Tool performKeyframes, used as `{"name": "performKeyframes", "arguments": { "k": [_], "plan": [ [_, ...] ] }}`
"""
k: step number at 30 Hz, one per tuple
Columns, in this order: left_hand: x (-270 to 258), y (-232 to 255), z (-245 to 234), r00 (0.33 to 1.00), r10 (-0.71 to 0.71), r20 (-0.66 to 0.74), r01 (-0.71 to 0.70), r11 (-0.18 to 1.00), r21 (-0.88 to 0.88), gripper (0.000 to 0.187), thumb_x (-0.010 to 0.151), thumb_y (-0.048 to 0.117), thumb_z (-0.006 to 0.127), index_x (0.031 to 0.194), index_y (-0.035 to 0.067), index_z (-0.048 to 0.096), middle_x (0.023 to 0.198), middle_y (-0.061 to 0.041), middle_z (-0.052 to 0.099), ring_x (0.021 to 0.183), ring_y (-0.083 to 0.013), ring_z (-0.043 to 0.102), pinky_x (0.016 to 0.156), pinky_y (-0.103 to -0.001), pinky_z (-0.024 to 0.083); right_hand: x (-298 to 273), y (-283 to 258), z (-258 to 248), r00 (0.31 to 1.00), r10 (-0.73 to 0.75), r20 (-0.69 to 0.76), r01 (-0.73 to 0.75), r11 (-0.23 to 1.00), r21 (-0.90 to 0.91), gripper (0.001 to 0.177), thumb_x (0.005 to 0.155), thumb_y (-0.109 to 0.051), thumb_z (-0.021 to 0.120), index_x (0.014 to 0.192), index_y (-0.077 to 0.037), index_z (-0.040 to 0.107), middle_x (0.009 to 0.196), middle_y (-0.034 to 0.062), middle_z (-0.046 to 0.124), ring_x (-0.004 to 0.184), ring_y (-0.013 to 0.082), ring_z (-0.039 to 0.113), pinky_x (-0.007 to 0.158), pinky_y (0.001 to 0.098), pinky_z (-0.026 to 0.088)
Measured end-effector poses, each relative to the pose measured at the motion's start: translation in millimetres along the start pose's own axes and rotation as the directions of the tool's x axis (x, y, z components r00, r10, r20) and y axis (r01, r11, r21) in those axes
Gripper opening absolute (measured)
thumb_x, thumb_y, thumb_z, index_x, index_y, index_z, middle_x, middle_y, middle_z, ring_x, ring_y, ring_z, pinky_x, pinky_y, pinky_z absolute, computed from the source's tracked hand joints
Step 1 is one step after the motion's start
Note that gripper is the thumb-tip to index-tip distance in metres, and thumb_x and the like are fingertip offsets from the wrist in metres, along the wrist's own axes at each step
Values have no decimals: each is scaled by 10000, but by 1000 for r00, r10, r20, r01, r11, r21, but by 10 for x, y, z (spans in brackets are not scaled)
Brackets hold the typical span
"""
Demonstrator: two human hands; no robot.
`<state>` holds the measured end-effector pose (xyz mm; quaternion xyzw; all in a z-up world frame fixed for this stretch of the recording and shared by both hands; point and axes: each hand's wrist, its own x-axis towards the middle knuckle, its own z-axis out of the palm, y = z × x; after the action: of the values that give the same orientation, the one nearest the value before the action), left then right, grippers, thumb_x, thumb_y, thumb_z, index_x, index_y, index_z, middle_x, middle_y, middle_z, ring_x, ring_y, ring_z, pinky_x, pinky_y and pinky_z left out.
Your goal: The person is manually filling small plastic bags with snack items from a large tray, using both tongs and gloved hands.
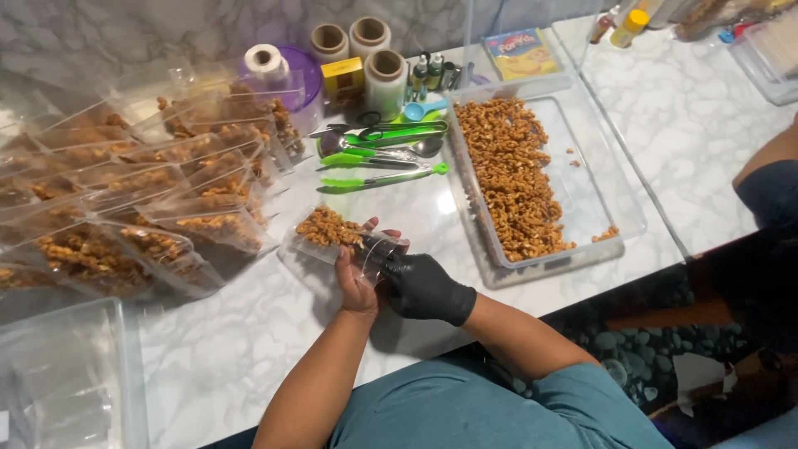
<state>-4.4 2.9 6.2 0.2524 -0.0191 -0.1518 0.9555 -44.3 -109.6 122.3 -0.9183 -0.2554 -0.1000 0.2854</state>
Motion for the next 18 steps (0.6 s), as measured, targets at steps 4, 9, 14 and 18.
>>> {"name": "performKeyframes", "arguments": {
  "k": [4,9,14,18],
  "plan": [
    [23,-56,-15,1000,-15,-10,14,996,-85,800,963,652,335,1478,46,421,1200,-307,661,1088,-427,695,1044,-575,523,-13,-85,-322,999,36,-37,-33,995,93,289,705,-30,625,992,-5,653,730,244,668,639,496,666,461,583,541],
    [59,-40,-13,998,18,64,-8,988,-157,833,935,683,398,1477,52,427,1209,-269,668,1096,-352,697,1043,-499,542,-224,397,-748,951,232,-207,-152,927,342,426,730,15,580,1082,-76,803,964,175,781,592,266,693,501,327,534],
    [41,-32,3,998,15,61,-4,983,-181,836,923,691,417,1473,62,438,1210,-259,672,1103,-340,698,1058,-493,536,-340,1259,-1225,862,490,-125,-503,804,-318,402,860,-188,687,1258,-155,728,1111,157,741,904,378,698,733,512,568],
    [48,-26,-24,997,12,73,2,980,-197,833,916,692,432,1478,77,439,1226,-256,669,1118,-333,693,1064,-491,529,-392,1712,-1275,712,686,151,-524,662,-536,623,882,-381,677,1436,-102,621,1157,242,738,1050,466,703,874,585,575]
  ]
}}
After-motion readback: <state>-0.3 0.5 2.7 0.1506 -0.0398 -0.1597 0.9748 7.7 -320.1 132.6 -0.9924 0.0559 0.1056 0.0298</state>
